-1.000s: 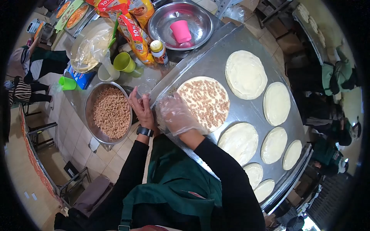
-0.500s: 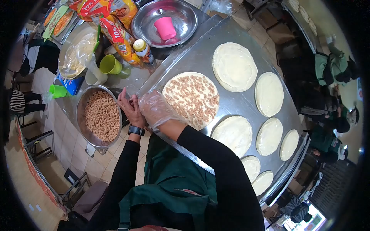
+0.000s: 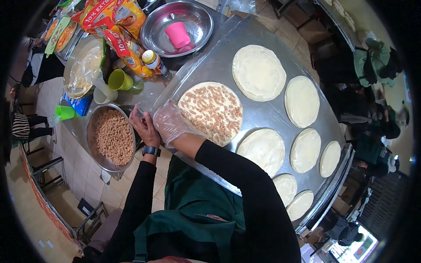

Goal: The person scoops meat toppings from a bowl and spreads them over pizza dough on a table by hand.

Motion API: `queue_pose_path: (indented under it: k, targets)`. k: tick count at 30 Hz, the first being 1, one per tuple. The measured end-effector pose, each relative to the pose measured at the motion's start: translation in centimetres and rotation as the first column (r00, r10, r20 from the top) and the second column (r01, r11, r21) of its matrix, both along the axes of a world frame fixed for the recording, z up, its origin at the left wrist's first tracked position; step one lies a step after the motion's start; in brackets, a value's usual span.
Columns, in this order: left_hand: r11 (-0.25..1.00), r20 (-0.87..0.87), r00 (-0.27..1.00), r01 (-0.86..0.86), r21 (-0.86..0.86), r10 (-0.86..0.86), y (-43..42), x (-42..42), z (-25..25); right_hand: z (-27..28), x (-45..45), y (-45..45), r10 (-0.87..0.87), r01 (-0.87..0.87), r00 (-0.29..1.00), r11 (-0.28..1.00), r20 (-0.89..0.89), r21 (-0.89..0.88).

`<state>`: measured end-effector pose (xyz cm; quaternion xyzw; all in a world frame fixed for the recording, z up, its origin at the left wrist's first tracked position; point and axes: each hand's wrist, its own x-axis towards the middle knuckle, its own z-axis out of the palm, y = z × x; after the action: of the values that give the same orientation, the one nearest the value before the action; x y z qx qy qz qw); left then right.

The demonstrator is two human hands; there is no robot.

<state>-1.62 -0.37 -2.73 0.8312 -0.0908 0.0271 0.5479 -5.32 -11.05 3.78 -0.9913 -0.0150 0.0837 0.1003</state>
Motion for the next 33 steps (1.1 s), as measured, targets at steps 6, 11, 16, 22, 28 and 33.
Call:
queue_pose_path:
  k: [6,11,16,22,28,33]
  targets:
    - [1.0,-0.008,1.0,0.013,-0.023,-0.013,0.2,0.3,-0.7,2.5,-1.7,-2.3,-0.07,0.064,0.947,0.998,0.313,0.028]
    - [0.999,-0.02,1.0,0.005,-0.054,-0.006,0.3,0.3,-1.2,4.1,-6.6,-9.3,-0.606,0.535,0.768,0.785,0.208,0.313]
    - [0.998,-0.024,1.0,-0.002,-0.069,0.0,0.2,0.2,-0.9,2.8,-10.1,-12.9,-0.783,0.682,0.617,0.583,0.08,0.441]
    - [0.999,-0.004,1.0,-0.006,-0.047,0.006,0.2,0.2,-0.9,1.9,-12.5,-14.2,-0.764,0.706,0.591,0.645,0.258,0.292]
    - [0.999,0.045,0.999,0.004,-0.032,-0.003,0.2,0.3,-1.1,1.0,-12.8,-13.2,-0.597,0.606,0.745,0.792,0.299,0.072]
    - [0.999,0.02,1.0,0.004,-0.053,-0.003,0.3,0.3,-1.3,1.1,-14.5,-13.3,-0.66,0.666,0.637,0.732,0.4,0.147]
